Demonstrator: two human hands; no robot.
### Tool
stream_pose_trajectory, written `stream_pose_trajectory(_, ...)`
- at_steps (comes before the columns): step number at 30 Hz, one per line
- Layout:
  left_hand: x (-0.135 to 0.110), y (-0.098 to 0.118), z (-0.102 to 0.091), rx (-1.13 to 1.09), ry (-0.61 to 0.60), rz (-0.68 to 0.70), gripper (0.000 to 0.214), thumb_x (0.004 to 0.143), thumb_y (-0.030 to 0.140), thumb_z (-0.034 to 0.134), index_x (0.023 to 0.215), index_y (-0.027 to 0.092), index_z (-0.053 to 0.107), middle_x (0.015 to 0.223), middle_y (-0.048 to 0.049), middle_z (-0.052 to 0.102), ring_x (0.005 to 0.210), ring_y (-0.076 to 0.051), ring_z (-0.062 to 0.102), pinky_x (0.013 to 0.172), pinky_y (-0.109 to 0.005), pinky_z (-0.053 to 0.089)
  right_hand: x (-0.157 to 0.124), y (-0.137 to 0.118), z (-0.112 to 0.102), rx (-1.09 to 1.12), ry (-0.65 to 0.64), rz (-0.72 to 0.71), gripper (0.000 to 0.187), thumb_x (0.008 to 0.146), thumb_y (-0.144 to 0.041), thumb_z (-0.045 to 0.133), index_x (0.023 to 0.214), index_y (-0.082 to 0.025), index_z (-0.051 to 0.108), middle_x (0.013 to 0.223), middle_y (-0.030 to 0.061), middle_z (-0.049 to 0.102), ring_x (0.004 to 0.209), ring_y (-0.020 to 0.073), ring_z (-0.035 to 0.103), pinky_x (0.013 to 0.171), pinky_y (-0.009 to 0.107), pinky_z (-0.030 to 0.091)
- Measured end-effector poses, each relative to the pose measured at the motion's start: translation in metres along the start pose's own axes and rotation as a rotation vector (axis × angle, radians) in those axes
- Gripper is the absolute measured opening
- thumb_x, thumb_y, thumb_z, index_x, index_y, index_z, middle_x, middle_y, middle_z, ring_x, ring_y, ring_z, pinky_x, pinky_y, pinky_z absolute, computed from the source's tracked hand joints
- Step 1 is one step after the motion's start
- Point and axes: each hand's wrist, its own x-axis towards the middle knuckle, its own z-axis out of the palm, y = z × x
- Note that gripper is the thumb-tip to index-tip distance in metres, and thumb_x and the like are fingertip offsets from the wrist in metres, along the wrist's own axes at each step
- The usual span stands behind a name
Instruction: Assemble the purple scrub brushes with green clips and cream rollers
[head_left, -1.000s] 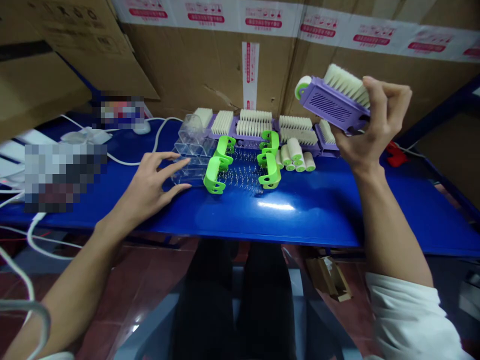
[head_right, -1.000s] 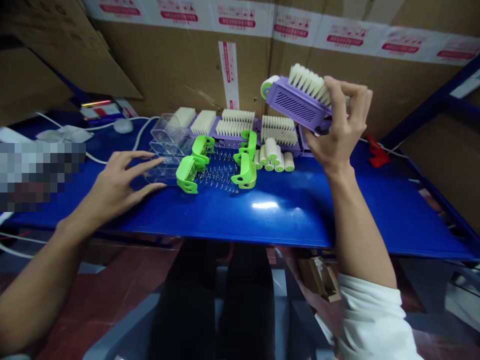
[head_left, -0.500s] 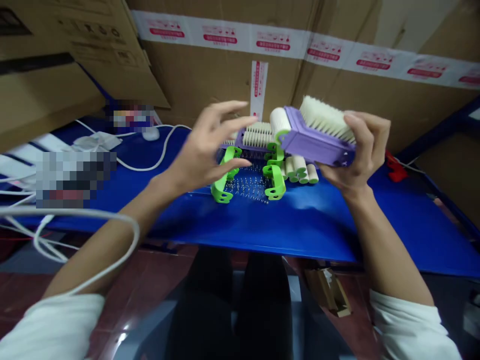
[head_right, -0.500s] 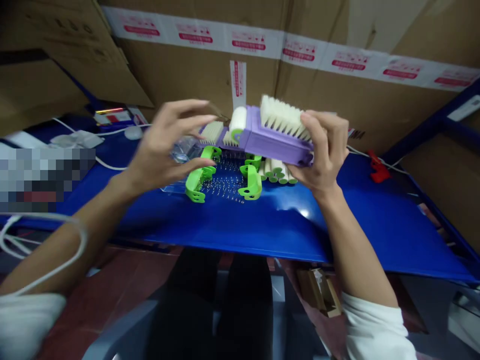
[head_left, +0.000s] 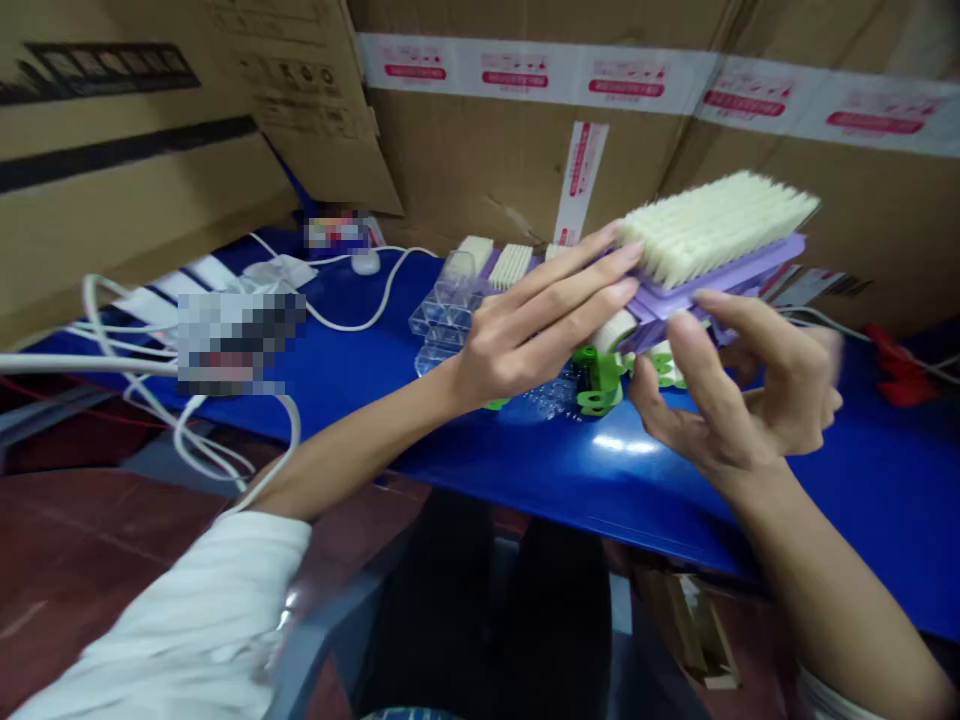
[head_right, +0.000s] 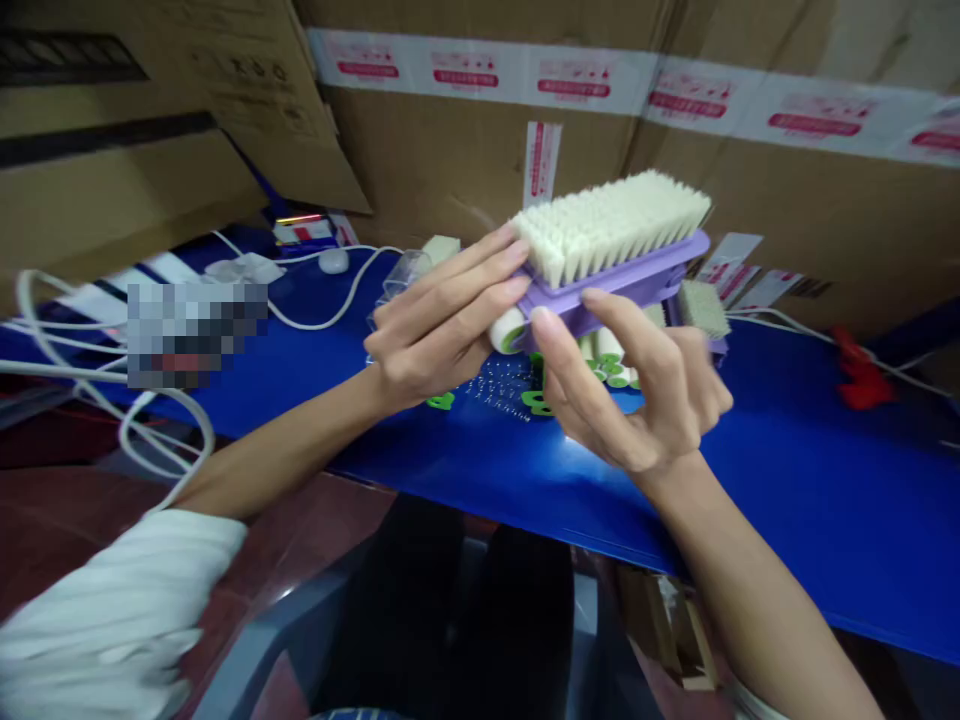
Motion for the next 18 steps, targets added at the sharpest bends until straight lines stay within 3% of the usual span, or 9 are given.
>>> stream_pose_trajectory(1,-0.002,-0.001,0.0,-0.001,-0.003,0.014,0.029,0.124,0.027,0.05,0.147,0.031,0.068,0.169,0.0038,0.067,0.166,-0.026,0.055,0.135,-0.056,0.058,0.0,-0.006,0.006,0.011,0.131,-0.112,0.076,0.097,-0.035,0.083,0.167,-0.052,0.061,0.151,0.0065,0.071,0.109,0.0302,0.077,0.073,0.042,0.068)
stream_pose_trajectory(3,-0.003,-0.001,-0.001,-0.008,-0.053,0.012,0.029,0.125,0.026,0.049,0.145,0.029,0.069,0.17,0.0032,0.066,0.167,-0.028,0.053,0.136,-0.056,0.057,0.001,-0.017,0.016,0.078,0.279,-0.219,0.075,0.096,-0.03,0.084,0.167,-0.043,0.065,0.144,0.0099,0.071,0.1,0.0256,0.075,0.057,0.032,0.061)
stream_pose_trajectory(9,0.005,0.018,-0.009,0.051,-0.258,-0.144,0.044,0.128,0.031,0.033,0.139,0.027,0.075,0.165,0.004,0.07,0.168,-0.032,0.046,0.127,-0.057,0.062,0.004,-0.025,0.022,0.176,0.235,-0.086,0.06,0.099,-0.02,0.078,0.154,-0.043,0.075,0.141,0.011,0.067,0.122,0.0329,0.075,0.071,0.042,0.074)
stream_pose_trajectory(12,0.007,0.023,-0.01,0.059,-0.177,-0.088,0.037,0.126,0.025,0.041,0.137,0.029,0.077,0.162,0.0051,0.072,0.166,-0.03,0.048,0.127,-0.052,0.064,0.004,-0.025,0.021,0.108,0.259,-0.055,0.048,0.097,-0.02,0.079,0.139,-0.043,0.08,0.132,0.0104,0.069,0.12,0.0336,0.076,0.066,0.043,0.072)
stream_pose_trajectory(14,0.007,0.023,-0.011,0.05,-0.082,-0.027,0.031,0.124,0.021,0.05,0.134,0.031,0.078,0.16,0.0059,0.073,0.164,-0.031,0.05,0.128,-0.051,0.065,0.005,-0.026,0.022,0.104,0.281,-0.072,0.039,0.093,-0.019,0.08,0.127,-0.037,0.079,0.129,0.0104,0.068,0.116,0.0326,0.077,0.064,0.041,0.07)
stream_pose_trajectory(18,0.003,0.023,-0.009,0.088,0.013,0.074,0.026,0.12,0.019,0.059,0.134,0.03,0.079,0.155,0.0058,0.077,0.159,-0.033,0.056,0.12,-0.045,0.072,0.004,-0.031,0.029,0.141,0.316,-0.031,0.029,0.084,-0.014,0.074,0.108,-0.029,0.07,0.125,0.009,0.064,0.119,0.032,0.073,0.072,0.044,0.069)
